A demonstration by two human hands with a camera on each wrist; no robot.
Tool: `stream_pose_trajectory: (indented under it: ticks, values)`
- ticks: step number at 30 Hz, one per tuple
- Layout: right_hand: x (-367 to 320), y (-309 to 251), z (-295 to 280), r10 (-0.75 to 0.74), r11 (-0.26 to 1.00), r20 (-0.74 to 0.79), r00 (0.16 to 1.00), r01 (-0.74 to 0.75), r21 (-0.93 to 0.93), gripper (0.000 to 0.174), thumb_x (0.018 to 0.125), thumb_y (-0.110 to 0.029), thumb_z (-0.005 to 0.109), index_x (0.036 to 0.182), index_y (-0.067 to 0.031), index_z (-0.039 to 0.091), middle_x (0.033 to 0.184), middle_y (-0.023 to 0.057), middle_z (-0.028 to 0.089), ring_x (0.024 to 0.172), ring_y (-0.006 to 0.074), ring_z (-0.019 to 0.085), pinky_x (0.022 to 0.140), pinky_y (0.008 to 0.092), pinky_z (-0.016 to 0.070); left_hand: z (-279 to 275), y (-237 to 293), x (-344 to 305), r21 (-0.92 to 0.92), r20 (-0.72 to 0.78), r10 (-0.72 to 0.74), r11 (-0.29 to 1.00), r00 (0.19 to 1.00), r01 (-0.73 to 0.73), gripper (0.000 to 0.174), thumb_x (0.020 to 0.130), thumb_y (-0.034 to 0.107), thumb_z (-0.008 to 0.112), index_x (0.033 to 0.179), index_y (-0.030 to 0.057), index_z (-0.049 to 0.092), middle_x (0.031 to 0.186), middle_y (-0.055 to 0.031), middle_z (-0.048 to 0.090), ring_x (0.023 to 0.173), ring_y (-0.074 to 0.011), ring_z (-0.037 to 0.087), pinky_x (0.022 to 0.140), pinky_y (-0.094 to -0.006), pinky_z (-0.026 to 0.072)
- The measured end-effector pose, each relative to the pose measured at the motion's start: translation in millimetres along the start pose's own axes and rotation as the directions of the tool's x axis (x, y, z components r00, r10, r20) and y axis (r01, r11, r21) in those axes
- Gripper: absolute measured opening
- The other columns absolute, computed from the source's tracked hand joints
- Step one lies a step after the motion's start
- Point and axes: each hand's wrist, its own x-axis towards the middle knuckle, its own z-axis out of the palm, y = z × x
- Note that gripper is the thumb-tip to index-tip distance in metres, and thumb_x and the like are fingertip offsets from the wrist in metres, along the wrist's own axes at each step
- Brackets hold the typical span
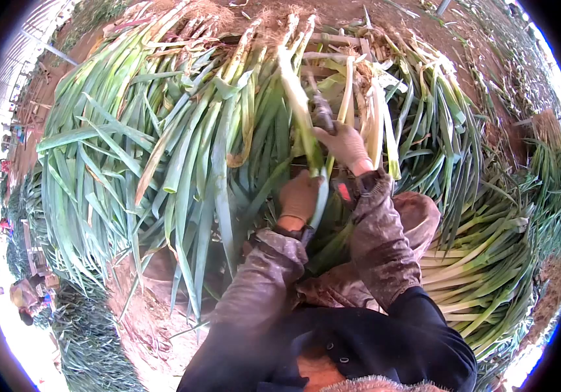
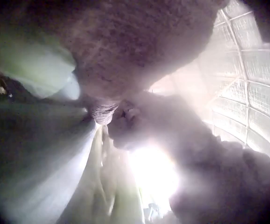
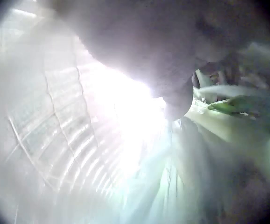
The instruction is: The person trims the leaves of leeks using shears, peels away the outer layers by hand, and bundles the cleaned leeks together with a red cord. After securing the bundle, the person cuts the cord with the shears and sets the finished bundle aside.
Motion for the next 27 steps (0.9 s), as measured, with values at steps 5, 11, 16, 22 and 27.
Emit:
stream_pose_trajectory:
  ticks: [5, 11, 16, 22, 27]
  values:
    - [-30.8, 17.8, -26.8, 0.079, 0.990, -0.033, 0.996, -0.074, 0.118, 0.059, 0.087, -0.059, 0.068, 0.102, -0.0014, 0.071, 0.081, 0.0194, 0.070, 0.080, 0.0350, 0.070, 0.076, 0.0444, 0.0522, 33.6, 58.0, -8.9, 0.166, 0.103, 0.134, 0.975, 0.986, -0.150, 0.029, 0.092, 0.036, 0.062, 0.096, 0.0075, 0.064, 0.084, -0.0187, 0.071, 0.087, -0.0407, 0.069, 0.077, -0.0499, 0.0538]
    - [-25.4, -9.9, -16.1, 0.053, 0.980, 0.077, 0.996, -0.066, 0.189, 0.062, 0.086, -0.061, 0.069, 0.103, -0.0015, 0.070, 0.083, 0.0182, 0.070, 0.083, 0.0337, 0.071, 0.080, 0.0440, 0.0525, -33.3, 47.1, -5.5, 0.218, 0.469, 0.218, 0.910, 0.856, -0.352, 0.022, 0.092, 0.026, 0.060, 0.107, 0.0146, 0.071, 0.096, -0.0188, 0.071, 0.089, -0.0407, 0.067, 0.082, -0.0486, 0.0543]
    - [-29.6, -13.1, 6.0, 0.049, 0.996, 0.220, 0.974, -0.066, 0.067, 0.063, 0.087, -0.061, 0.070, 0.099, 0.0001, 0.069, 0.080, 0.0176, 0.069, 0.080, 0.0317, 0.070, 0.078, 0.0435, 0.0526, -116.4, 27.4, 89.0, 0.460, -0.179, 0.202, 0.882, 0.963, -0.100, 0.033, 0.090, 0.028, 0.071, 0.113, 0.0064, 0.061, 0.105, -0.0165, 0.067, 0.094, -0.0339, 0.067, 0.083, -0.0433, 0.0542]
    - [-42.7, -4.4, 10.9, 0.043, 0.945, 0.154, 0.987, -0.090, 0.314, 0.055, 0.088, -0.053, 0.070, 0.099, 0.0004, 0.065, 0.076, 0.0168, 0.065, 0.074, 0.0303, 0.065, 0.073, 0.0416, 0.0499, -97.4, 32.0, 201.7, 0.845, -0.166, 0.167, 0.532, 0.972, 0.053, 0.084, 0.079, 0.061, 0.074, 0.132, 0.0003, 0.049, 0.115, -0.0171, 0.068, 0.112, -0.0300, 0.063, 0.086, -0.0428, 0.0541]
    - [-54.6, 1.5, -10.8, 0.095, 0.948, 0.154, 0.983, -0.136, 0.289, 0.055, 0.090, -0.053, 0.069, 0.104, 0.0003, 0.065, 0.074, 0.0148, 0.063, 0.072, 0.0277, 0.064, 0.072, 0.0402, 0.0496, -92.7, 20.4, 236.3, 0.633, -0.177, -0.014, 0.764, 0.984, 0.125, 0.048, 0.091, 0.041, 0.064, 0.122, 0.0044, 0.061, 0.106, -0.0154, 0.073, 0.095, -0.0305, 0.070, 0.085, -0.0432, 0.0528]
